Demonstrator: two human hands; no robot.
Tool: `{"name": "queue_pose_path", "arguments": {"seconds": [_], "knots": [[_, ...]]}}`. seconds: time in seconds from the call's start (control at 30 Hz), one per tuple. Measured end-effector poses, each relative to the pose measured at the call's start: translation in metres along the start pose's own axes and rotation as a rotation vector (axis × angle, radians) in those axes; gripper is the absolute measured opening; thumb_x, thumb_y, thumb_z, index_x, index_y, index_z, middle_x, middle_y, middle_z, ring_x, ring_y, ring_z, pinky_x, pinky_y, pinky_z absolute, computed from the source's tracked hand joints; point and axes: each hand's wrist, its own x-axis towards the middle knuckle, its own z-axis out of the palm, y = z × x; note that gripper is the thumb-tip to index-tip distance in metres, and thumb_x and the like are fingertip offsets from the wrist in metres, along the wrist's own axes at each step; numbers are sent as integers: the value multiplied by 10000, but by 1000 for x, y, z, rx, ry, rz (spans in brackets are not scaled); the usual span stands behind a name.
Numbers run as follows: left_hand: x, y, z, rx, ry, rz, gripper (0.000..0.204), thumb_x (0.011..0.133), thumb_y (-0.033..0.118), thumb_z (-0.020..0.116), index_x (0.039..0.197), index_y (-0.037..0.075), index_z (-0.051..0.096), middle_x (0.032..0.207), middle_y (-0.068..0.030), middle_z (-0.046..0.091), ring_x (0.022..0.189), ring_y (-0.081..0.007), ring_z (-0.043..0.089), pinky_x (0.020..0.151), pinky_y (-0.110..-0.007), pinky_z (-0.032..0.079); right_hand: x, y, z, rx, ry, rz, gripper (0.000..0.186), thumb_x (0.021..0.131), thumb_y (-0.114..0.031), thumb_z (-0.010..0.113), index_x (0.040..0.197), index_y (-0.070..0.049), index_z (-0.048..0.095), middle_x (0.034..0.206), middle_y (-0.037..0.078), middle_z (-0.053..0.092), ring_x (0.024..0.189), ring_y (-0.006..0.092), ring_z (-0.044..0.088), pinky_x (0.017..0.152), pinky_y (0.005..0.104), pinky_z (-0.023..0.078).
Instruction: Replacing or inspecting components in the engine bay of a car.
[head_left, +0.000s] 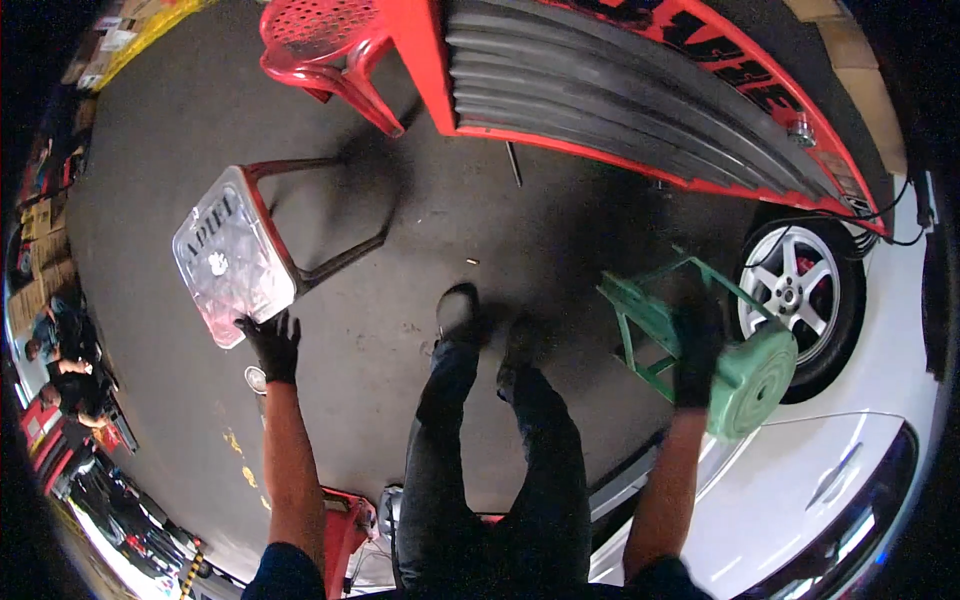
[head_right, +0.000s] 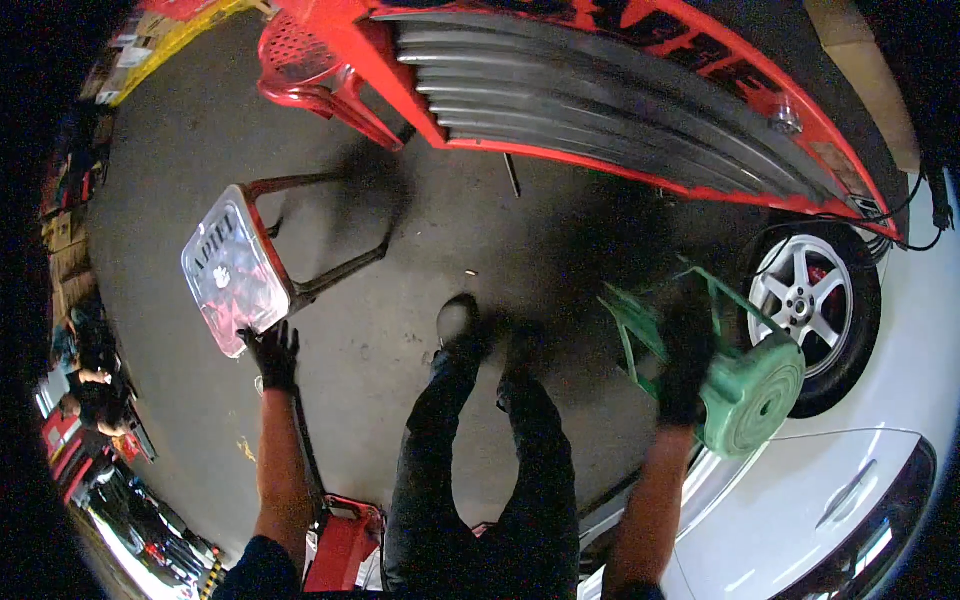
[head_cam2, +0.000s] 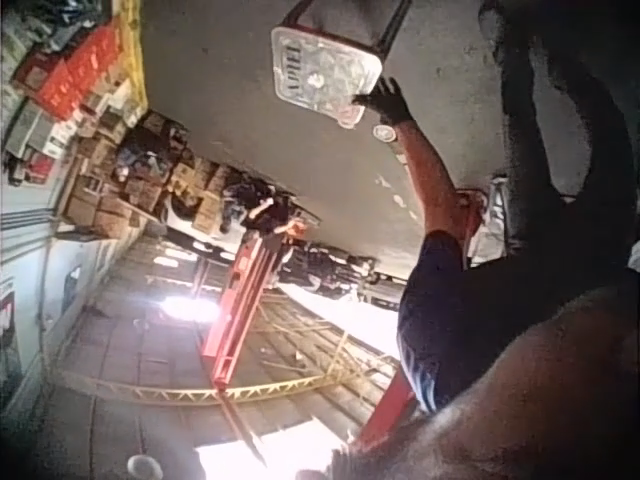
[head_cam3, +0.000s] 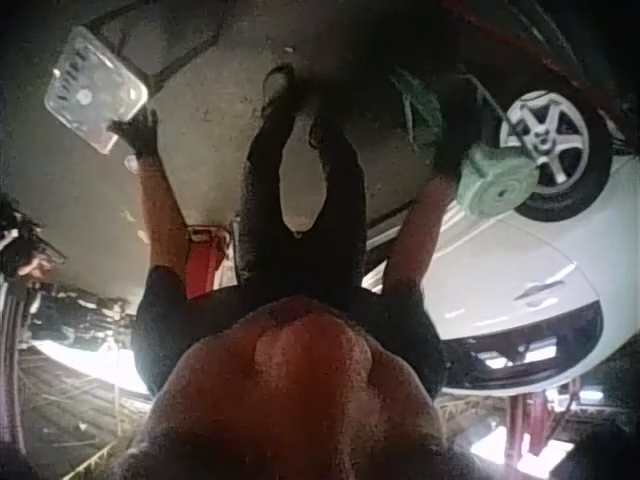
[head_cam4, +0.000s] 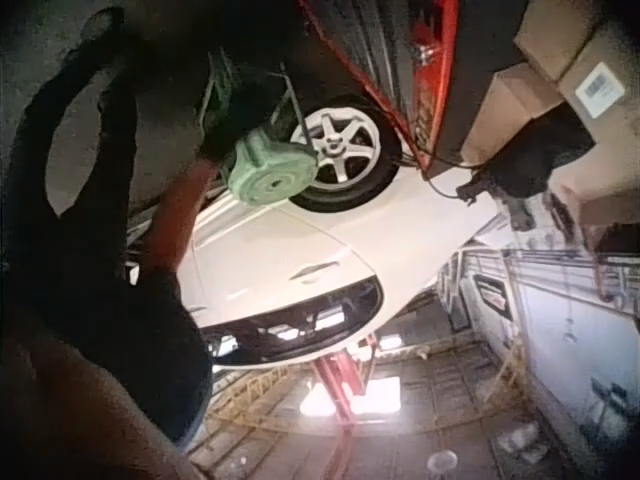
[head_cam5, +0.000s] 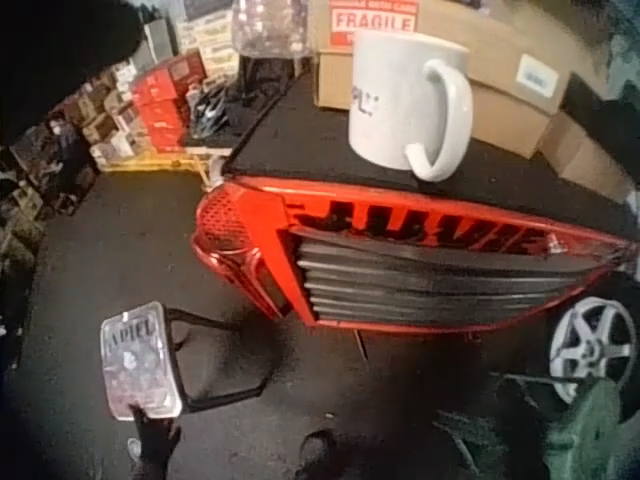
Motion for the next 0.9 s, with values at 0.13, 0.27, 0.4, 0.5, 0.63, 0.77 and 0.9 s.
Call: {"name": "queue_pose_path", "arguments": {"seconds": [0.13,0.27,0.4,0.5,0.63,0.77,0.9], "knots": [[-39,-70,-40,456,26,-123,754,954,689,520,1544,244,368,1410,-135,545,1173,-296,610,964,-478,501,172,-50,148,809,-199,115,482,1048,-222,488,1504,-70,458,1530,144,485,1414,309,458,1163,429,403],[-128,-136,-31,586,-5,-247,433,1010,472,548,1384,255,538,1273,-82,634,1106,-261,641,889,-424,525,179,-43,159,-1,-121,-68,486,1018,-214,538,1479,-67,491,1390,191,560,1262,344,543,1073,458,448],[-174,-189,-36,1176,-150,-274,371,947,243,646,1291,117,586,1123,-79,671,1041,-253,646,872,-397,515,186,-29,185,-1061,-49,-361,493,979,-204,605,1446,-63,535,1204,255,659,1059,392,655,953,498,509],[-203,-233,-34,1616,-672,509,405,854,204,736,1211,44,629,1112,-153,676,945,-357,685,827,-438,575,171,70,118,-556,-51,-204,417,986,-237,627,1365,-70,589,1176,204,674,1049,330,660,922,458,529],[-251,-250,4,2043,-629,65,460,829,301,759,1181,37,626,1095,-210,664,1016,-383,673,859,-493,565,112,132,87,315,7,143,289,1020,-286,611,1242,-108,660,1112,96,695,1023,213,665,860,377,560],[-286,-224,25,2057,-492,36,631,813,412,752,1280,47,536,1113,-229,632,1013,-440,618,875,-542,506,21,71,112,481,56,707,304,1045,-278,555,1274,-101,652,1162,92,695,1052,214,659,868,401,563],[-294,-265,-8,1885,-247,-110,625,789,411,784,1239,51,543,1069,-211,648,958,-435,652,816,-539,543,-25,103,62,685,-53,521,307,1058,-282,528,1284,-115,651,1232,97,685,1098,247,646,911,431,547]]}}
